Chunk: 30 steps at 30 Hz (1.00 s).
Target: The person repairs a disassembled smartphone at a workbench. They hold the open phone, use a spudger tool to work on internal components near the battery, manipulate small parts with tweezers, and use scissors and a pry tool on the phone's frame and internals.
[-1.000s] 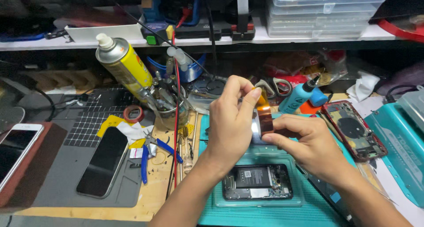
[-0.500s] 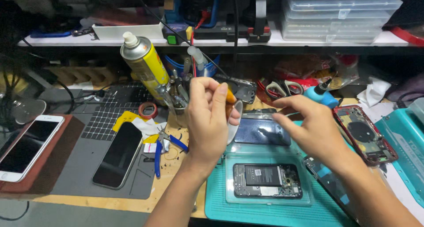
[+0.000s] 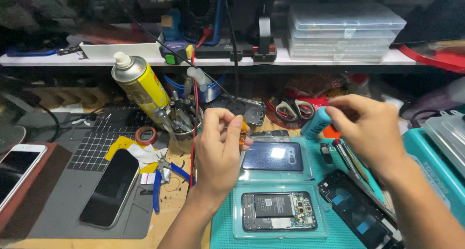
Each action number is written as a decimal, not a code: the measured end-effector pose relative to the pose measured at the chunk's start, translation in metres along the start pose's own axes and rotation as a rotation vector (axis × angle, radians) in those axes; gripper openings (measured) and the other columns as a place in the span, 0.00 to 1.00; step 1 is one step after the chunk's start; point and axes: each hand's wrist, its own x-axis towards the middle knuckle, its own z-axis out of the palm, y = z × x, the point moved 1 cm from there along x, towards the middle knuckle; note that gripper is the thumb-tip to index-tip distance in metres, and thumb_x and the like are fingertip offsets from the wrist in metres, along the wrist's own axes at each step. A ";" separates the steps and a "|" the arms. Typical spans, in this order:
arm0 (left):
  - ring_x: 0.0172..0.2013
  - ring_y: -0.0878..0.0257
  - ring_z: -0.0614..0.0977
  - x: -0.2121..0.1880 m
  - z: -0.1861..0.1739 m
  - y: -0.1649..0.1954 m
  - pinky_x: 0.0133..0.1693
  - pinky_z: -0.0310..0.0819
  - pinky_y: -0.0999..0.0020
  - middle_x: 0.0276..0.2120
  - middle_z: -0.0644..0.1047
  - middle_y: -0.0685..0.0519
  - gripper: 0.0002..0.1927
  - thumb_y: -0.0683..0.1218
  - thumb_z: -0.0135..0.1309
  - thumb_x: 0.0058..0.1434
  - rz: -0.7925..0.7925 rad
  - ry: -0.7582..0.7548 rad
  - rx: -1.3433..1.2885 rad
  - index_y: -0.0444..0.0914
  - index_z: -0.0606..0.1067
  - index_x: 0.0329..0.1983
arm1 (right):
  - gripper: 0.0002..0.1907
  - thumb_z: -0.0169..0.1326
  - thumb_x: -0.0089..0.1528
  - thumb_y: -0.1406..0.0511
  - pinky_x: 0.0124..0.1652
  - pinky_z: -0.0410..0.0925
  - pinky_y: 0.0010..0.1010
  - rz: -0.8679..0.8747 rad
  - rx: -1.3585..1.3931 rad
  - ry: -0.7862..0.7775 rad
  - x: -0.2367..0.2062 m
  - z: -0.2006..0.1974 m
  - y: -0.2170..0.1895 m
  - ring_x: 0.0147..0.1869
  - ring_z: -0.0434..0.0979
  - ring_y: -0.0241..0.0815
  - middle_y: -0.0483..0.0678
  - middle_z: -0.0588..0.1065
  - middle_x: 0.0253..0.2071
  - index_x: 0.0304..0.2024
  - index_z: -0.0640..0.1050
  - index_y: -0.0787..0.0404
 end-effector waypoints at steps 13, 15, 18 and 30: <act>0.15 0.72 0.67 0.004 0.001 0.005 0.19 0.56 0.69 0.14 0.72 0.54 0.08 0.45 0.54 0.68 0.010 -0.054 0.230 0.35 0.71 0.37 | 0.12 0.65 0.52 0.62 0.42 0.76 0.48 -0.031 -0.696 -0.344 0.075 0.093 -0.026 0.42 0.82 0.63 0.63 0.80 0.35 0.31 0.83 0.65; 0.15 0.72 0.66 0.007 0.001 0.004 0.19 0.55 0.69 0.14 0.72 0.54 0.08 0.45 0.54 0.68 0.006 -0.061 0.230 0.35 0.71 0.37 | 0.14 0.66 0.51 0.61 0.44 0.75 0.47 -0.018 -0.719 -0.390 0.071 0.077 -0.039 0.43 0.82 0.62 0.63 0.80 0.35 0.33 0.84 0.65; 0.16 0.71 0.66 0.012 0.001 -0.001 0.20 0.56 0.69 0.14 0.73 0.53 0.08 0.45 0.54 0.69 0.058 -0.037 0.247 0.35 0.71 0.37 | 0.21 0.69 0.49 0.56 0.44 0.75 0.46 -0.064 -0.787 -0.389 0.056 0.035 -0.053 0.43 0.82 0.60 0.61 0.80 0.35 0.37 0.83 0.64; 0.19 0.62 0.79 0.004 0.015 -0.021 0.22 0.66 0.68 0.23 0.81 0.49 0.06 0.43 0.52 0.70 0.063 -0.077 0.216 0.34 0.70 0.41 | 0.20 0.67 0.52 0.57 0.36 0.72 0.38 -0.030 -0.771 -0.270 0.009 -0.042 -0.024 0.36 0.82 0.47 0.47 0.80 0.34 0.46 0.84 0.56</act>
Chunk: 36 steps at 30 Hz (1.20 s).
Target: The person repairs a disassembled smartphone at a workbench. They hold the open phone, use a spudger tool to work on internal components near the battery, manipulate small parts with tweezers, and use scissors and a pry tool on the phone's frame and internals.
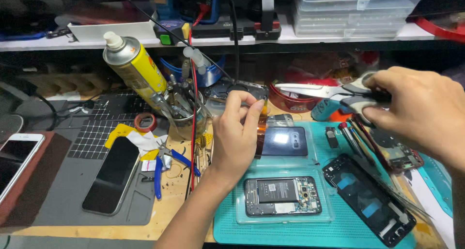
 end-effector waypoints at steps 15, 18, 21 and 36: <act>0.20 0.62 0.81 -0.006 0.032 0.012 0.22 0.68 0.67 0.22 0.80 0.48 0.06 0.42 0.52 0.71 0.047 0.082 -0.094 0.34 0.69 0.41 | 0.10 0.69 0.53 0.69 0.26 0.63 0.20 0.066 1.453 -0.099 -0.011 0.051 -0.080 0.26 0.71 0.26 0.39 0.74 0.23 0.29 0.77 0.61; 0.26 0.64 0.85 -0.001 0.029 0.009 0.25 0.72 0.68 0.27 0.82 0.49 0.06 0.41 0.50 0.73 0.154 0.098 -0.119 0.34 0.68 0.42 | 0.11 0.69 0.52 0.68 0.28 0.65 0.19 0.068 1.480 -0.143 -0.011 0.057 -0.081 0.27 0.72 0.26 0.38 0.76 0.24 0.29 0.77 0.61; 0.20 0.62 0.81 -0.002 0.028 0.006 0.23 0.67 0.66 0.21 0.80 0.48 0.07 0.42 0.51 0.72 0.103 0.083 -0.005 0.34 0.68 0.40 | 0.12 0.69 0.53 0.67 0.25 0.64 0.22 0.076 1.431 -0.217 -0.014 0.063 -0.078 0.25 0.72 0.27 0.40 0.75 0.21 0.29 0.75 0.61; 0.26 0.64 0.87 0.007 -0.011 0.015 0.25 0.80 0.75 0.32 0.85 0.47 0.07 0.44 0.50 0.70 -0.115 -0.018 -0.243 0.34 0.69 0.43 | 0.48 0.70 0.34 0.34 0.41 0.73 0.35 0.015 0.137 -0.315 -0.021 0.015 -0.005 0.40 0.82 0.44 0.41 0.78 0.40 0.51 0.82 0.50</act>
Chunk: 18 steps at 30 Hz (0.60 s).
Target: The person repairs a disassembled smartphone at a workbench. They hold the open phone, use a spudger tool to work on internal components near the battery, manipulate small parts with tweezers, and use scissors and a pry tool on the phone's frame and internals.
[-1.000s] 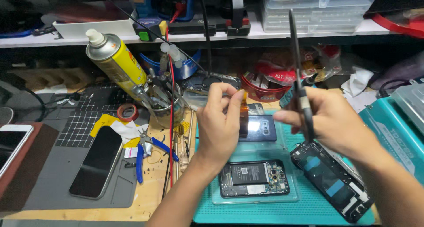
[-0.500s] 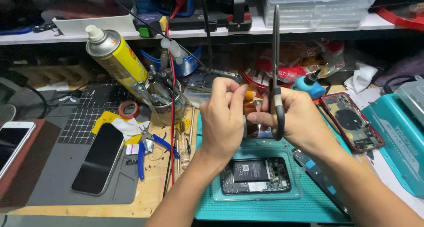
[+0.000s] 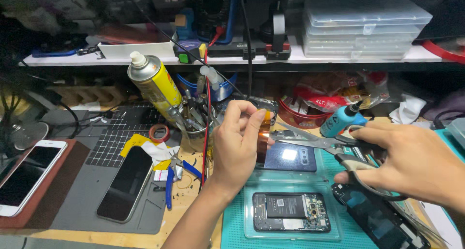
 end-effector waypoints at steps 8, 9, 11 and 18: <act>0.24 0.69 0.82 -0.005 -0.003 0.004 0.23 0.75 0.75 0.54 0.80 0.45 0.06 0.40 0.53 0.70 0.310 0.011 0.145 0.32 0.73 0.47 | 0.47 0.68 0.34 0.33 0.39 0.74 0.36 -0.035 -0.029 0.065 -0.006 -0.021 -0.030 0.43 0.83 0.44 0.40 0.81 0.42 0.50 0.84 0.49; 0.23 0.70 0.82 -0.007 -0.002 0.004 0.22 0.75 0.75 0.53 0.80 0.45 0.07 0.40 0.54 0.69 0.301 0.010 0.151 0.33 0.73 0.47 | 0.48 0.68 0.34 0.33 0.39 0.75 0.36 -0.059 -0.025 0.084 -0.006 -0.021 -0.031 0.43 0.83 0.45 0.41 0.81 0.43 0.50 0.84 0.49; 0.23 0.70 0.81 -0.009 0.000 0.002 0.22 0.75 0.76 0.45 0.80 0.44 0.11 0.40 0.54 0.68 0.215 0.001 0.113 0.35 0.73 0.53 | 0.47 0.68 0.36 0.33 0.39 0.76 0.36 -0.115 -0.017 0.129 -0.005 -0.021 -0.032 0.43 0.84 0.47 0.43 0.81 0.46 0.50 0.84 0.51; 0.24 0.66 0.83 -0.009 0.006 -0.006 0.25 0.77 0.73 0.59 0.77 0.39 0.04 0.38 0.54 0.69 0.423 0.099 0.240 0.34 0.71 0.43 | 0.40 0.69 0.39 0.37 0.39 0.75 0.38 -0.209 -0.047 0.141 0.000 -0.016 -0.037 0.43 0.84 0.49 0.45 0.83 0.43 0.46 0.85 0.52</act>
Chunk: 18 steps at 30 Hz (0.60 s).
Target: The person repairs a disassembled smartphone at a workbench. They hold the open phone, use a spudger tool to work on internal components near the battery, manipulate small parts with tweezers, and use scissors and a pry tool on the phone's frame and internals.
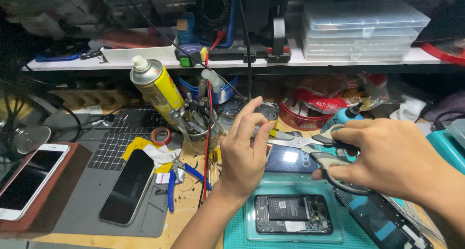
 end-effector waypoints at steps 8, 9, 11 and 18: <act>0.28 0.64 0.82 -0.005 0.004 -0.010 0.29 0.76 0.69 0.62 0.73 0.32 0.04 0.36 0.56 0.69 0.142 0.078 0.081 0.33 0.73 0.44 | 0.37 0.64 0.43 0.37 0.40 0.76 0.34 0.090 -0.167 -0.175 0.003 -0.004 -0.003 0.41 0.85 0.44 0.44 0.84 0.37 0.49 0.85 0.46; 0.28 0.63 0.82 -0.005 0.006 -0.011 0.30 0.76 0.68 0.62 0.73 0.32 0.04 0.35 0.56 0.69 0.145 0.083 0.081 0.33 0.73 0.44 | 0.38 0.64 0.42 0.36 0.39 0.76 0.35 0.082 -0.155 -0.158 0.003 -0.005 -0.005 0.40 0.84 0.45 0.45 0.83 0.37 0.48 0.85 0.48; 0.26 0.64 0.82 -0.006 0.008 -0.012 0.28 0.76 0.69 0.61 0.75 0.32 0.04 0.35 0.56 0.68 0.117 0.063 0.074 0.33 0.73 0.43 | 0.42 0.63 0.39 0.34 0.38 0.76 0.36 0.066 -0.128 -0.122 0.003 -0.009 -0.008 0.39 0.84 0.47 0.48 0.83 0.37 0.46 0.85 0.51; 0.28 0.62 0.82 -0.005 0.012 -0.014 0.31 0.77 0.68 0.61 0.74 0.31 0.06 0.36 0.58 0.68 0.210 0.063 0.107 0.33 0.72 0.44 | 0.48 0.63 0.36 0.28 0.38 0.76 0.40 0.076 -0.068 -0.144 0.002 -0.020 -0.015 0.38 0.84 0.50 0.49 0.82 0.33 0.44 0.85 0.54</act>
